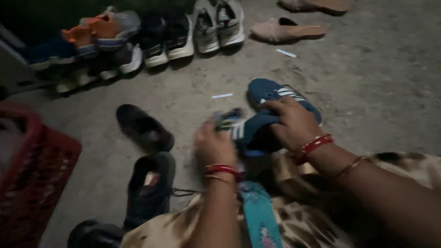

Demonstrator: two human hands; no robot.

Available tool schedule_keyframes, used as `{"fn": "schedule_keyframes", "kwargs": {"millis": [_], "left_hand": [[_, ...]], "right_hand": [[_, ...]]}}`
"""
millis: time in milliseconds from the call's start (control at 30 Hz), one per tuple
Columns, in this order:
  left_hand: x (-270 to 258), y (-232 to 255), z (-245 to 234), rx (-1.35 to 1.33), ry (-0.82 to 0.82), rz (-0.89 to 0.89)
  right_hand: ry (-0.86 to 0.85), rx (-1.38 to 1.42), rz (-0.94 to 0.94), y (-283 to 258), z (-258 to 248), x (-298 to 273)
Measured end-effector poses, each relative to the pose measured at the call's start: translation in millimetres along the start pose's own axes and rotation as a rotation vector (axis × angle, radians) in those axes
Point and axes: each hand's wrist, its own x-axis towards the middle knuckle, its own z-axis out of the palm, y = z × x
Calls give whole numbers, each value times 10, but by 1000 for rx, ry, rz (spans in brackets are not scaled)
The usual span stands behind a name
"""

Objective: The person sits on the floor and wipes the exterior of two pairs of sneakers with a patterned cloth. They handle an orange-accented pair first, then a blue pair, rubbing the uppers and sides before placing them back with other shoes.

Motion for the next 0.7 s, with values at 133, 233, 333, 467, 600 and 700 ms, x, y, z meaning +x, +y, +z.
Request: {"fn": "schedule_keyframes", "kwargs": {"millis": [133,233,333,467,600,700], "left_hand": [[181,-102,-135,-27,-77,-299],[-60,113,-66,-81,-98,-21],[-326,274,91,-252,-10,436],[-107,71,101,-184,40,254],[224,-229,-153,-17,57,-189],[183,-79,-224,-137,-133,-361]], "right_hand": [[-24,105,41,104,138,18],[-37,118,168,196,273,56],[84,220,-148,277,306,36],[-34,109,170,165,362,1],[-61,228,220,78,326,33],[-53,215,141,91,330,72]]}}
